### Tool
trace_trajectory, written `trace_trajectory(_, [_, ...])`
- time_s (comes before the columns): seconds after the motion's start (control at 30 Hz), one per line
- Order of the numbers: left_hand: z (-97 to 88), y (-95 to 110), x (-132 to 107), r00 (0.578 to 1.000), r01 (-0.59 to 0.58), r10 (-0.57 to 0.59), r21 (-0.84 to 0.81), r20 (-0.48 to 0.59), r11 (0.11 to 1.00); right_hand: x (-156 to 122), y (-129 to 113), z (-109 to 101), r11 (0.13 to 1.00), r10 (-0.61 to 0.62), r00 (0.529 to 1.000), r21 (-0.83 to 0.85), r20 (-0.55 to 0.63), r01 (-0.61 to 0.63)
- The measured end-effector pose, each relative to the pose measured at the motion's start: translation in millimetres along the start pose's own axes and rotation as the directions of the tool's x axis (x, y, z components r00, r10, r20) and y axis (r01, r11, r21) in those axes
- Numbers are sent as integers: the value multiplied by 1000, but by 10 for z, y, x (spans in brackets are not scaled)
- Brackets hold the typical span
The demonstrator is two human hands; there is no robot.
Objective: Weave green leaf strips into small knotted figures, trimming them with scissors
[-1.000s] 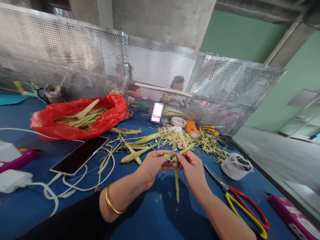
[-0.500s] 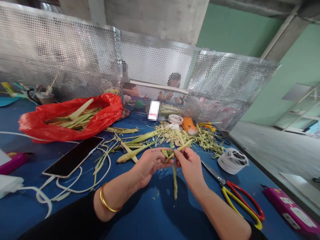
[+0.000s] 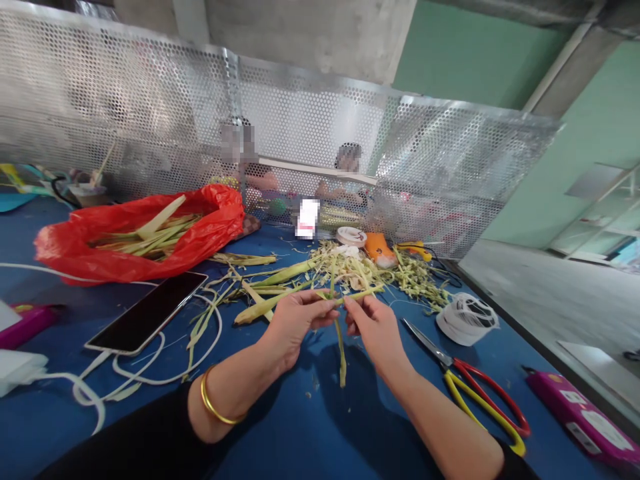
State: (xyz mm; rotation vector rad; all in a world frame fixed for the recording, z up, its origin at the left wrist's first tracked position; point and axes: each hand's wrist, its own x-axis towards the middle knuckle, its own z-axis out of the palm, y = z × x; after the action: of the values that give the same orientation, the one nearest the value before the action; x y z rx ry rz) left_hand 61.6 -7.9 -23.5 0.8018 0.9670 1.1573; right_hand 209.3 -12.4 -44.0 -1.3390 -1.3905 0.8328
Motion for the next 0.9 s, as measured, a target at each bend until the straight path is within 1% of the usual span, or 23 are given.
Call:
trace_trajectory(0.07, [-18,23,19,1000,-13,13,-29,-19,999,-4,21,-1,973,-116,992,-197,51,124])
trace_trajectory(0.1, [-26,36,28,999,-16,14,-48,-32,999,-9,29,-1,926,-207,975,-304,83,222])
trace_trajectory(0.13, [-33,47,35,999,-14,11,-67,-48,998,-15,35,-3,851,-318,940,-400,125,341])
trace_trajectory(0.17, [-38,57,40,998,-8,2,-85,-63,996,-22,37,-5,748,-434,883,-475,178,463])
trace_trajectory(0.2, [-42,65,43,997,0,-8,-98,-74,995,-30,33,-9,623,-543,804,-527,242,579])
trace_trajectory(0.23, [-43,69,43,997,5,-13,-107,-78,994,-39,24,-16,484,-632,709,-556,312,676])
trace_trajectory(0.27, [-43,70,41,997,10,-18,-106,-72,994,-47,9,-25,347,-695,611,-567,379,747])
trace_trajectory(0.3, [-41,68,38,998,15,-20,-92,-62,996,-55,-11,-36,226,-730,524,-568,440,792])
trace_trajectory(0.33, [-38,62,34,998,20,-23,-73,-50,997,-62,-34,-49,130,-744,457,-565,487,814])
trace_trajectory(0.37, [-33,54,29,999,25,-28,-55,-40,998,-68,-60,-62,57,-746,410,-562,526,825])
trace_trajectory(0.4, [-29,45,25,999,31,-32,-42,-33,999,-72,-86,-74,-1,-739,377,-560,559,828])
trace_trajectory(0.43, [-25,36,22,999,35,-36,-34,-31,999,-74,-110,-84,-47,-722,359,-560,591,827])
trace_trajectory(0.5, [-22,16,19,999,43,-44,-34,-33,999,-72,-146,-95,-114,-683,339,-553,647,826])
trace_trajectory(0.57, [-24,1,22,998,59,-60,-33,-29,998,-64,-158,-94,-137,-666,324,-537,672,832])
trace_trajectory(0.63, [-30,-5,28,997,72,-72,-11,-14,997,-56,-153,-85,-102,-691,314,-517,651,850])
trace_trajectory(0.67, [-34,-5,31,997,72,-72,3,-5,997,-54,-148,-79,-59,-716,320,-510,621,858])
trace_trajectory(0.73, [-38,2,32,998,56,-56,40,3,998,-57,-143,-68,72,-761,366,-492,535,868])
trace_trajectory(0.77, [-37,7,30,999,43,-43,56,0,998,-62,-143,-64,155,-778,406,-480,480,864])
trace_trajectory(0.83, [-32,16,19,1000,5,-6,104,10,995,-72,-150,-63,340,-787,510,-446,348,828])
trace_trajectory(0.9, [-20,19,2,997,-46,34,189,64,981,-74,-153,-70,513,-751,624,-404,218,758])
